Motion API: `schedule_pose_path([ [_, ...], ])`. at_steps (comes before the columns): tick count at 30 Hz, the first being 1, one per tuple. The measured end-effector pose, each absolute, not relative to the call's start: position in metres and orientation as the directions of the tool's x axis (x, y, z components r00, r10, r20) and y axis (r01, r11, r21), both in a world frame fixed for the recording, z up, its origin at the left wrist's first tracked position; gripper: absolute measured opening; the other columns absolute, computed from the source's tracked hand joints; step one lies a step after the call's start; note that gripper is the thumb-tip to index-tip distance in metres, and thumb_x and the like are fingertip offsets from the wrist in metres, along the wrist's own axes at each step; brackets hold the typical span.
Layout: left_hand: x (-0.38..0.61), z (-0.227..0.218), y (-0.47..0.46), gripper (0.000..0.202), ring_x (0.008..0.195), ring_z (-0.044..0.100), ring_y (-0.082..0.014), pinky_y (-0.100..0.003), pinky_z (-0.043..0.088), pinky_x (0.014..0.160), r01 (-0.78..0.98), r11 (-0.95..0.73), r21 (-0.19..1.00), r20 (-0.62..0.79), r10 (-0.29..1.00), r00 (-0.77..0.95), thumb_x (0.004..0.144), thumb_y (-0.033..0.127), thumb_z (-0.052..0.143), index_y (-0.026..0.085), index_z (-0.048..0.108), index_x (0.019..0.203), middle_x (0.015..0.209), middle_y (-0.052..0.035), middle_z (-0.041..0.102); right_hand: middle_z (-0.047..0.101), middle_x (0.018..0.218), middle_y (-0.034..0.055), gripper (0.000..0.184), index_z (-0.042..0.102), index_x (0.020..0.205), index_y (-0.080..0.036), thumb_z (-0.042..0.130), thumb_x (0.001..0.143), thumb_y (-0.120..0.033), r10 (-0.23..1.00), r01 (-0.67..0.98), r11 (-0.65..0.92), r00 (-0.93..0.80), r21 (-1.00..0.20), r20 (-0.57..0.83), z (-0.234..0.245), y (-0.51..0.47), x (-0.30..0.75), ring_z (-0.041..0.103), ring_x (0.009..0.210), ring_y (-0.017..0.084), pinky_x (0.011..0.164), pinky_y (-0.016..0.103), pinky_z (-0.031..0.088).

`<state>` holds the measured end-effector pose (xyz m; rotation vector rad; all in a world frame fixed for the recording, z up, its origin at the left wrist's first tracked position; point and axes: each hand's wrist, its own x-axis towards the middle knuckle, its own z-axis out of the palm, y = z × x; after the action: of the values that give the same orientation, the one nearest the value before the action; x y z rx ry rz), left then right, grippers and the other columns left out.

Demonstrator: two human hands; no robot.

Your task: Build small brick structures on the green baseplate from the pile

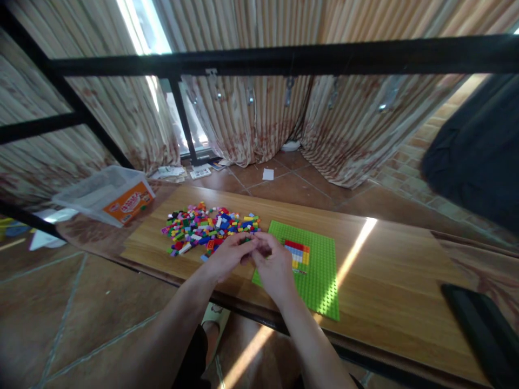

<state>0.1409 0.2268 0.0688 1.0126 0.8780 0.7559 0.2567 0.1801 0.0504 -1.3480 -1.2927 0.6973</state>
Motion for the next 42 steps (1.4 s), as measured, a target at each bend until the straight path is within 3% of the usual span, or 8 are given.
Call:
schedule_pose_path([
  [4,0.131,0.076,0.231,0.021,0.058,0.049,-0.0067,-0.02,0.036,0.057,-0.1,0.481,0.871,-0.392,0.803,0.449,0.062,0.029,0.074,0.015,0.062,0.073,0.063,0.0034,0.055,0.068,0.076,0.0008,0.033,0.058,0.109,-0.019,0.065,0.078,-0.026,0.963,0.229,0.18,0.157,-0.956,0.219,0.051,0.183,0.256,0.063,0.068,0.016,0.067,0.03,0.05],
  [8,0.124,0.079,0.231,0.016,0.056,0.047,-0.0058,-0.018,0.033,0.053,-0.05,0.51,0.859,-0.434,0.776,0.458,0.063,0.024,0.071,0.015,0.061,0.07,0.061,0.0044,0.052,0.067,0.073,-0.0008,0.033,0.057,0.106,-0.019,0.069,0.076,-0.028,0.977,0.201,0.172,0.089,-0.964,0.193,0.051,0.185,0.254,0.063,0.069,0.015,0.068,0.029,0.049],
  [15,0.102,0.085,0.243,0.018,0.037,0.031,-0.0023,-0.017,0.009,0.037,-0.01,0.506,0.862,-0.422,0.73,0.538,0.074,0.031,0.061,0.013,0.059,0.072,0.052,0.0041,0.046,0.072,0.079,0.003,0.037,0.058,0.104,-0.019,0.073,0.074,-0.036,0.996,0.144,0.087,-0.001,-0.986,0.087,0.053,0.184,0.263,0.066,0.071,0.016,0.067,0.029,0.051],
  [21,0.099,0.084,0.245,0.023,0.041,0.045,-0.0052,-0.016,0.023,0.038,-0.088,0.472,0.877,-0.364,0.773,0.52,0.078,0.035,0.059,0.014,0.063,0.084,0.06,0.0009,0.057,0.072,0.085,0.0041,0.025,0.068,0.089,-0.019,0.071,0.075,-0.039,0.993,0.162,0.105,0.039,-0.981,0.113,0.047,0.181,0.279,0.066,0.078,0.017,0.073,0.031,0.053],
  [29,0.128,0.079,0.239,0.021,0.042,0.048,-0.0047,-0.017,0.026,0.04,-0.067,0.435,0.898,-0.361,0.815,0.454,0.077,0.034,0.063,0.014,0.063,0.081,0.061,0.0007,0.059,0.073,0.089,0.0032,0.028,0.069,0.095,-0.022,0.074,0.074,-0.04,0.971,0.011,0.109,0.211,-0.994,0.109,0.054,0.169,0.304,0.069,0.083,0.018,0.082,0.038,0.056],
  [36,0.158,0.072,0.228,0.014,0.04,0.046,-0.0043,-0.017,0.026,0.039,0.109,0.339,0.934,-0.347,0.794,0.5,0.082,0.028,0.055,0.015,0.057,0.074,0.061,0.0023,0.057,0.071,0.086,0.0039,0.032,0.067,0.099,-0.021,0.072,0.075,-0.041,0.865,0.146,0.123,0.469,-0.982,0.178,0.042,0.162,0.351,0.07,0.074,0.018,0.078,0.041,0.058],
  [39,0.169,0.065,0.227,0.016,0.04,0.047,-0.005,-0.018,0.026,0.039,0.162,0.297,0.941,-0.337,0.787,0.518,0.082,0.03,0.055,0.015,0.057,0.075,0.062,0.0017,0.058,0.069,0.09,0.0058,0.03,0.067,0.102,-0.02,0.066,0.08,-0.04,0.831,0.321,0.108,0.491,-0.941,0.263,0.034,0.158,0.37,0.068,0.072,0.018,0.076,0.041,0.058],
  [42,0.177,0.061,0.225,0.018,0.04,0.046,-0.0055,-0.019,0.026,0.039,0.174,0.261,0.95,-0.314,0.791,0.526,0.082,0.031,0.054,0.015,0.057,0.073,0.061,0.0017,0.057,0.068,0.096,0.0086,0.028,0.067,0.104,-0.02,0.055,0.086,-0.037,0.864,0.594,0.057,0.373,-0.802,0.338,0.031,0.152,0.377,0.067,0.082,0.021,0.079,0.043,0.056],
])
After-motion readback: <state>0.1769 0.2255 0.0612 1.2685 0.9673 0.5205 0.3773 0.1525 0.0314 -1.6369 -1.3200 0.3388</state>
